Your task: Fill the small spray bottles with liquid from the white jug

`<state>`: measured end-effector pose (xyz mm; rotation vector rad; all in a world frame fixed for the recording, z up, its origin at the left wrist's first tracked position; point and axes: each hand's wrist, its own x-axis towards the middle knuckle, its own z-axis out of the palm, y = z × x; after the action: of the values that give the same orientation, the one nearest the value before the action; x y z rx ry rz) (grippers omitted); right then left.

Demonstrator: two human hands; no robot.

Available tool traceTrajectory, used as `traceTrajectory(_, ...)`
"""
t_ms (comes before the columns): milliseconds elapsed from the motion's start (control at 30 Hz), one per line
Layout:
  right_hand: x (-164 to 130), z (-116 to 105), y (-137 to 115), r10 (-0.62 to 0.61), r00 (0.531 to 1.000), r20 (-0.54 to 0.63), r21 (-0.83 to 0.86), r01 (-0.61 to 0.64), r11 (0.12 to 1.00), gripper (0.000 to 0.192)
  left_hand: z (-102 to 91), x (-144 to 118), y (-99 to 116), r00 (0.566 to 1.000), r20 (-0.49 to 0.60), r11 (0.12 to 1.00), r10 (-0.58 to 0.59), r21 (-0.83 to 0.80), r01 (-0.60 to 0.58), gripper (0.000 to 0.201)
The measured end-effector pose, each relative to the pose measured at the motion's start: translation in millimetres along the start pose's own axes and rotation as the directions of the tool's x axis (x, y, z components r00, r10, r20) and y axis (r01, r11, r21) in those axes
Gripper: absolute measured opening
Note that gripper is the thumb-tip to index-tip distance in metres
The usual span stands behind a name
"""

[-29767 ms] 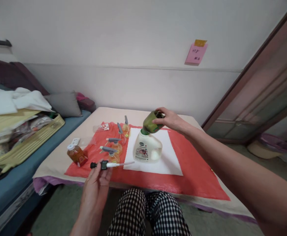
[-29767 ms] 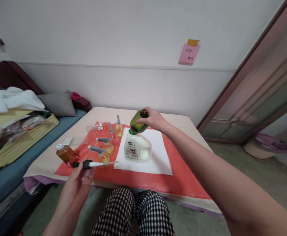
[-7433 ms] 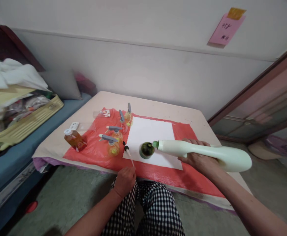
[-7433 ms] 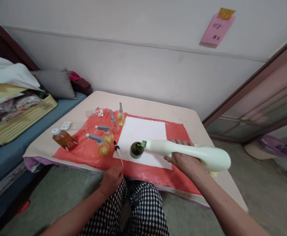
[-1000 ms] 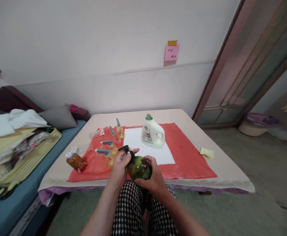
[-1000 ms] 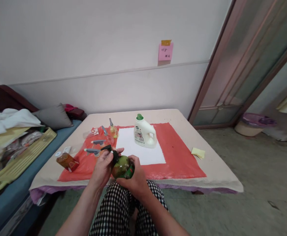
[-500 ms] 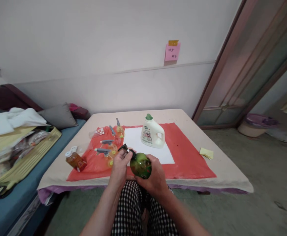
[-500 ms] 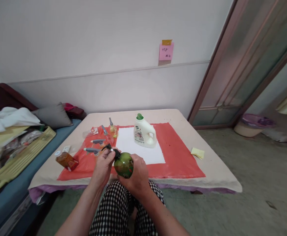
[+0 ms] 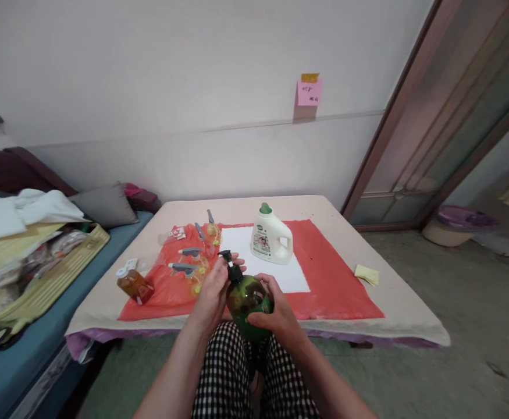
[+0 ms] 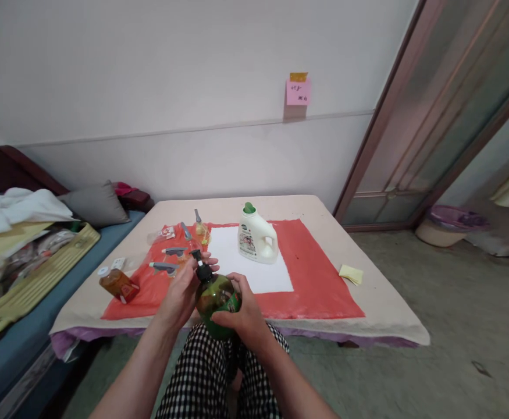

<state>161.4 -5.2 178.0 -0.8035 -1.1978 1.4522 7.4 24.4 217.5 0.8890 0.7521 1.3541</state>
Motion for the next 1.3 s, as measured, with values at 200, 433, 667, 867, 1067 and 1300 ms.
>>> traceTrajectory(200, 0, 1, -1, -0.089, 0.993, -0.084, -0.300, 0.060, 0.952, 0.074, 1.0, 3, -3, 0.961, -0.209, 0.981, 0.181, 0.113, -0.160, 0.032)
traceTrajectory(433, -3, 2, 0, -0.091, 0.993, -0.071, -0.246, 0.071, 0.967, 0.071, 1.9, 0, 1, 0.989, -0.111, 0.995, 0.098, 0.046, -0.093, 0.048)
traceTrajectory(667, -5, 2, -3, 0.037, 0.998, -0.054, -0.065, -0.041, 0.997, 0.070, 0.7, -1, 3, 0.997, -0.055, 0.996, 0.047, 0.080, -0.042, 0.060)
traceTrajectory(867, -8, 4, -1, 0.074, 0.974, 0.215, 0.371, -0.152, 0.916, 0.061, -1.3, -3, 8, 0.988, 0.138, 0.997, -0.064, -0.024, 0.068, 0.067)
traceTrajectory(1067, -4, 1, -4, -0.076, 0.992, -0.105, -0.230, 0.050, 0.972, 0.072, -0.1, 0, -3, 0.985, -0.100, 0.984, 0.144, 0.124, -0.131, 0.048)
traceTrajectory(1300, -7, 3, 2, 0.172, 0.970, 0.173, 0.329, -0.221, 0.918, 0.054, 3.0, 1, 3, 0.999, 0.035, 0.999, -0.022, -0.025, 0.023, 0.063)
